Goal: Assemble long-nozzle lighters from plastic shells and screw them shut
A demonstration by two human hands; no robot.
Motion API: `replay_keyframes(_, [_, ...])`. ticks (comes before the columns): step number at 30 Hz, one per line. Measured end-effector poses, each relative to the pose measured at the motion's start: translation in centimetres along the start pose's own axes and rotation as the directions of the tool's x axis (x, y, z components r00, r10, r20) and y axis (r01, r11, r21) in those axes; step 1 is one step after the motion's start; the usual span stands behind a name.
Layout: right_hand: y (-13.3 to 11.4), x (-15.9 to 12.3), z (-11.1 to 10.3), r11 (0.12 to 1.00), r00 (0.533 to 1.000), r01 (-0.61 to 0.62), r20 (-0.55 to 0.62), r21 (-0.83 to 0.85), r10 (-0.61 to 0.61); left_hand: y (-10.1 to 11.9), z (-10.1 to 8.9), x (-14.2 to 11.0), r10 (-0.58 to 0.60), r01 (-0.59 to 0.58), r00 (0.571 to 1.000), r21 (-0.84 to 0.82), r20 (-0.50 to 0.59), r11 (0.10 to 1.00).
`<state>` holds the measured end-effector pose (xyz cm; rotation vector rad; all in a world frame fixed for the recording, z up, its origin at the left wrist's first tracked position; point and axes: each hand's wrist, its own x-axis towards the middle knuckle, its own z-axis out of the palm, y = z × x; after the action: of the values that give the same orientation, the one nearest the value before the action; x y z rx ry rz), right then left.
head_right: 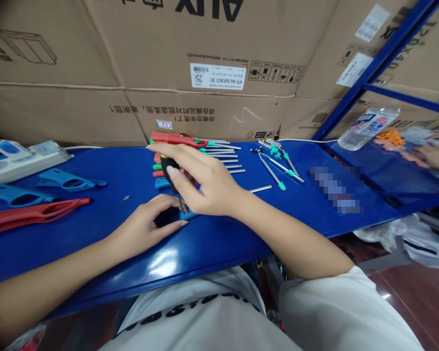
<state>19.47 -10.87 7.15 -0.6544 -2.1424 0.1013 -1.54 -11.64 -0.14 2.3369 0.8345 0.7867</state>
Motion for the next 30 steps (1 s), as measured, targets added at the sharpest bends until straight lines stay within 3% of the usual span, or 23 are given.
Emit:
replay_keyframes(4, [0.48,-0.12,-0.23,0.999,0.999,0.039,0.013,-0.011,-0.039,0.05,-0.03,0.01,-0.004,0.004,1.000,0.007,0.009,1.000])
replay_keyframes(8, [0.94,-0.48,-0.22,0.943,0.965,0.228,-0.069,-0.242,-0.251,0.06,-0.04,-0.09,0.007,-0.007,1.000,0.031,-0.006,0.999])
replay_keyframes(10, [0.79,-0.50,-0.28,0.923,0.950,0.280,-0.060,-0.264,-0.305,0.08,-0.07,-0.09,0.006,-0.006,1.000,0.035,-0.011,0.999])
replay_keyframes(16, [0.13,0.09,-0.66,0.996,0.994,0.092,0.062,-0.016,-0.091,0.22,-0.12,-0.02,-0.011,0.011,1.000,0.026,-0.001,1.000])
replay_keyframes(18, [0.33,0.11,-0.71,0.994,0.996,0.085,0.021,-0.076,-0.084,0.21,-0.07,-0.06,-0.004,0.004,1.000,0.023,0.003,1.000])
replay_keyframes(22, [0.71,-0.19,-0.57,0.956,0.979,0.164,-0.079,-0.245,-0.189,0.11,-0.01,-0.08,0.009,-0.009,1.000,0.013,-0.001,1.000])
replay_keyframes(24, [0.61,-0.24,-0.42,0.966,0.976,0.176,-0.094,-0.187,-0.196,0.11,-0.06,-0.07,0.003,-0.003,1.000,0.011,-0.004,1.000])
replay_keyframes(28, [0.24,0.02,-0.27,0.998,0.999,0.049,-0.024,0.040,-0.048,0.16,-0.19,-0.10,-0.004,0.004,1.000,0.012,0.003,1.000])
replay_keyframes(30, [0.23,0.13,-0.36,0.999,0.999,0.036,-0.036,0.024,-0.035,0.17,-0.20,-0.12,0.000,0.000,1.000,0.014,0.007,1.000])
